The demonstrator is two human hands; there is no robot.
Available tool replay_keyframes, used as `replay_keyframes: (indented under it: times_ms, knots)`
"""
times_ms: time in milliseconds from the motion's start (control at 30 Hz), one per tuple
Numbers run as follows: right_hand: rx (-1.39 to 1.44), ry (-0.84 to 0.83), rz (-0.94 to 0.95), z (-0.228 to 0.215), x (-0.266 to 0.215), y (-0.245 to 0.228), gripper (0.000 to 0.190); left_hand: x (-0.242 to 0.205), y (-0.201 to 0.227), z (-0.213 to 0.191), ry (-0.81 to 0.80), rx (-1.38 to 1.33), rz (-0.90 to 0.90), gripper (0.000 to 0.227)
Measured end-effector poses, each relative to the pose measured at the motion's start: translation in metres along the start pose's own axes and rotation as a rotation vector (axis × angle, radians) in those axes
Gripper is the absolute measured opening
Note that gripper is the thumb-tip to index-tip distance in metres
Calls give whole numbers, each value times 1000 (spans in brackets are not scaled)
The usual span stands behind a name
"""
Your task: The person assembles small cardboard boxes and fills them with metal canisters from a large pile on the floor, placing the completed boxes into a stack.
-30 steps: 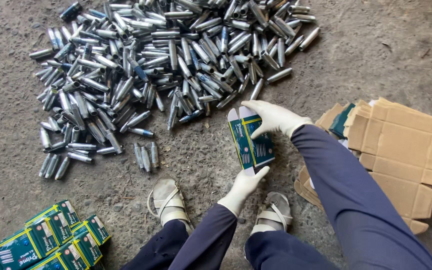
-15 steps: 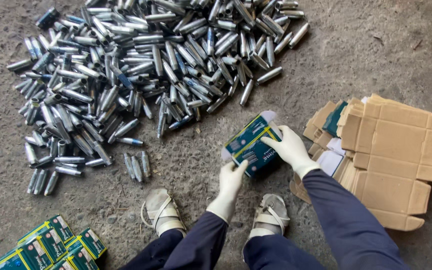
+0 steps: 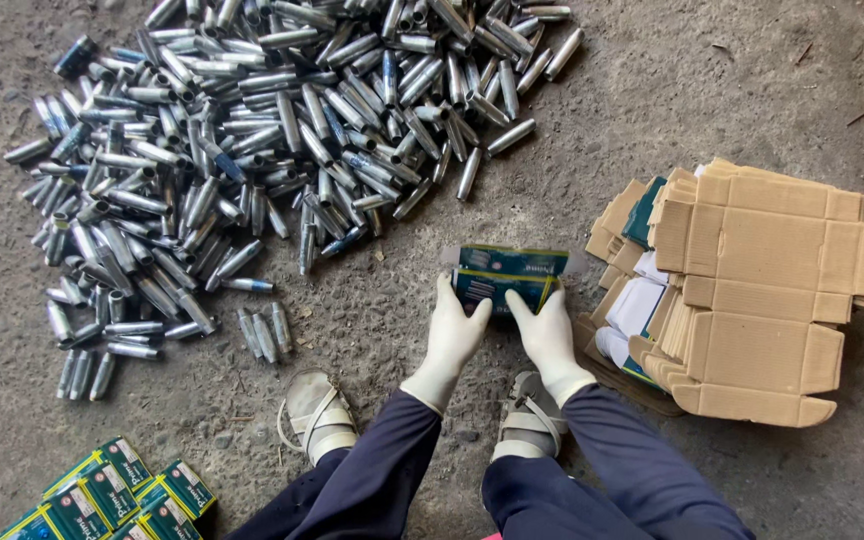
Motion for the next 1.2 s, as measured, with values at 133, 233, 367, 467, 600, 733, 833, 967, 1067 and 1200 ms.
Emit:
replay_keyframes:
  times_ms: [133,233,367,467,600,733,833,967,1067,1200]
  knots:
    - [96,103,-107,0,-50,-16,100,-18,-6,13,57,-77,182,101]
    - [113,167,-226,-3,-60,-7,86,-30,-6,14,67,-122,373,84]
    - [162,123,-231,-11,-67,-10,66,-36,0,7,18,-141,483,82]
    - [77,89,-173,26,11,89,77,-30,13,3,-22,-8,404,78]
    - [81,-4,-134,0,9,37,82,37,-33,18,26,29,346,61]
    - [-96,187,-187,-16,52,43,64,70,-40,6,137,81,252,51]
    - [-48,237,-185,-24,75,51,53,65,-15,-12,189,68,164,39]
    - [242,214,-243,-19,131,84,35,120,-46,-13,197,156,110,29]
    - [285,193,-236,-17,124,81,36,122,-57,-15,146,70,68,33]
    - [326,154,-221,-21,103,66,45,89,-37,-14,127,-95,131,38]
Point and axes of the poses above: each hand's wrist, its own x-axis towards the middle knuckle, its own z-axis out of the palm, y = z × x, the point moved 3 cm from there along x, towards the middle knuckle, and after that the axes turned 4 degrees about -y, right-handed, at the moved point
